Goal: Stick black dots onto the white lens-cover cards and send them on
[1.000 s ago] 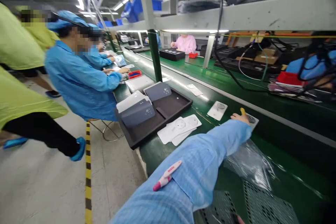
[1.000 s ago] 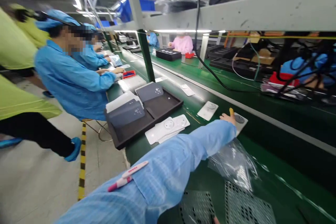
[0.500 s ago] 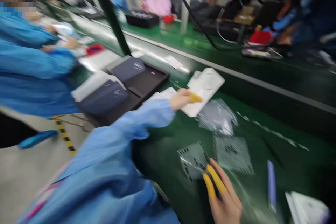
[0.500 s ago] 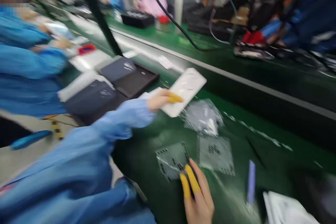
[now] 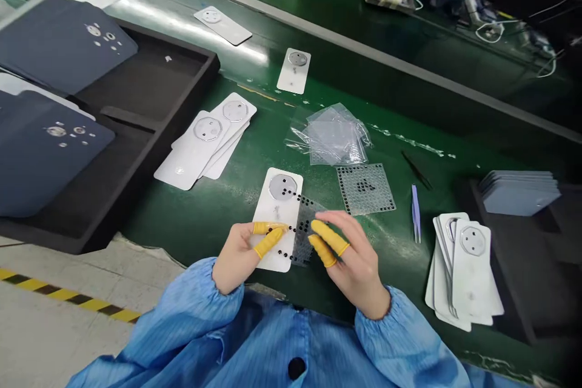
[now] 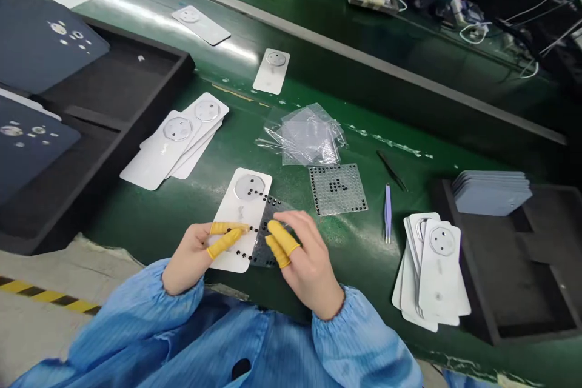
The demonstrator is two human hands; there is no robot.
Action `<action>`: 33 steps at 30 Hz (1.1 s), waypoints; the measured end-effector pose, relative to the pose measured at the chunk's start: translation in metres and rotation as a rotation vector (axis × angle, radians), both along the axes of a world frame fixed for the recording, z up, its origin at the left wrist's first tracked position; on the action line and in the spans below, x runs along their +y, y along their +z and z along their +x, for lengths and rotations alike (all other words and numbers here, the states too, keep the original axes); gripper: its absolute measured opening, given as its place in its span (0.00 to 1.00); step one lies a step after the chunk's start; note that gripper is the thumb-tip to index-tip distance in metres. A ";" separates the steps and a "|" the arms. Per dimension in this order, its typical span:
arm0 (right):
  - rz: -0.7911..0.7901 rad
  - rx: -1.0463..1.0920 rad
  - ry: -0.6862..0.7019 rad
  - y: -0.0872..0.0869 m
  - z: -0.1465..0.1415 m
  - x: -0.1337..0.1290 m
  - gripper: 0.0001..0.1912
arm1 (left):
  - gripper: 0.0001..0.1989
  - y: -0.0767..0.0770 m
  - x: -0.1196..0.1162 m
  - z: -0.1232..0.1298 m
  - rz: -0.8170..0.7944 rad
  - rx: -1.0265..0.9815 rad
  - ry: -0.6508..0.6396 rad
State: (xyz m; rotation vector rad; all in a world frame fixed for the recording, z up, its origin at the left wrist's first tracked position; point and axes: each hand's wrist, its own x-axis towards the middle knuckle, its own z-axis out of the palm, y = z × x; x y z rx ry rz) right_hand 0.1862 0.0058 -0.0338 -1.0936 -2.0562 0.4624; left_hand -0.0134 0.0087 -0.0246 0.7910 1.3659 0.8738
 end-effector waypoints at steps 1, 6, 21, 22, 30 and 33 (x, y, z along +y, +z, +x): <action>-0.007 0.008 0.034 0.000 -0.004 0.000 0.24 | 0.18 -0.002 -0.001 0.001 -0.029 -0.051 -0.015; -0.043 -0.002 0.151 -0.010 -0.020 0.004 0.17 | 0.17 -0.009 -0.010 0.002 -0.047 -0.102 -0.045; -0.264 0.154 0.001 -0.033 -0.042 -0.003 0.17 | 0.11 -0.028 -0.014 0.003 0.358 0.338 -0.099; -0.290 0.165 0.001 -0.034 -0.042 -0.002 0.15 | 0.11 -0.030 -0.015 0.002 0.366 0.360 -0.113; -0.404 0.358 -0.109 -0.038 -0.040 0.004 0.10 | 0.12 -0.036 -0.018 -0.019 0.290 0.496 -0.141; -0.390 0.372 -0.136 -0.039 -0.038 0.004 0.10 | 0.15 -0.030 -0.022 -0.033 0.220 0.472 -0.154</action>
